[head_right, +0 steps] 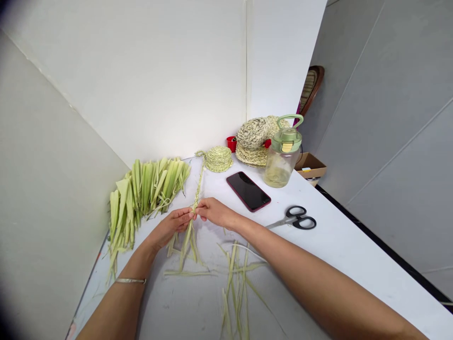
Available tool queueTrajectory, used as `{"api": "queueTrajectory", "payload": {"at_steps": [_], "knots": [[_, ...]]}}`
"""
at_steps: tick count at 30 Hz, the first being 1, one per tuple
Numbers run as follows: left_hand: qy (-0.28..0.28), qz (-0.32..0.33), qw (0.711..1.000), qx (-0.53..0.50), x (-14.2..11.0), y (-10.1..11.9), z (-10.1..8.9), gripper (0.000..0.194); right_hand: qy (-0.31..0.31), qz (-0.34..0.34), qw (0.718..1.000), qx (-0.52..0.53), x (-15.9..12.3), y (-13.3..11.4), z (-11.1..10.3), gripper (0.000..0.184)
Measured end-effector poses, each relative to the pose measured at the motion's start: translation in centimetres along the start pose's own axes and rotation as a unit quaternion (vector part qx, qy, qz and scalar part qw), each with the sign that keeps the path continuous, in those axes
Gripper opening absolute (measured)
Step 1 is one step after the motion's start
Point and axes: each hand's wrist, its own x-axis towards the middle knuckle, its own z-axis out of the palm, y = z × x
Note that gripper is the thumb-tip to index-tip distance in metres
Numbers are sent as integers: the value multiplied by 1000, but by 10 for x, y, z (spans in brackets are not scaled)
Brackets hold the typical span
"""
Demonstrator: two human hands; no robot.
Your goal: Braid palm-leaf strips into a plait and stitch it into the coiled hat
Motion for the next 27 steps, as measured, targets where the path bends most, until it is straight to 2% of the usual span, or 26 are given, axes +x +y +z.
{"api": "queueTrajectory", "payload": {"at_steps": [7,10,14,21,24,27], "knots": [[25,1,983,181,2,11,7,40,37,25,998,-46,1,11,6,21],[47,6,961,272,-2,19,9,36,36,42,997,-53,1,13,7,23],[89,-20,918,387,-15,35,14,25,41,44,998,-34,1,13,9,23],[105,-79,852,507,-20,55,48,30,93,6,994,62,2,10,14,14],[101,-97,836,531,-16,54,63,27,106,-8,989,106,-1,10,13,11],[98,-107,826,545,-18,56,70,25,93,-16,985,143,-3,8,9,9]]}}
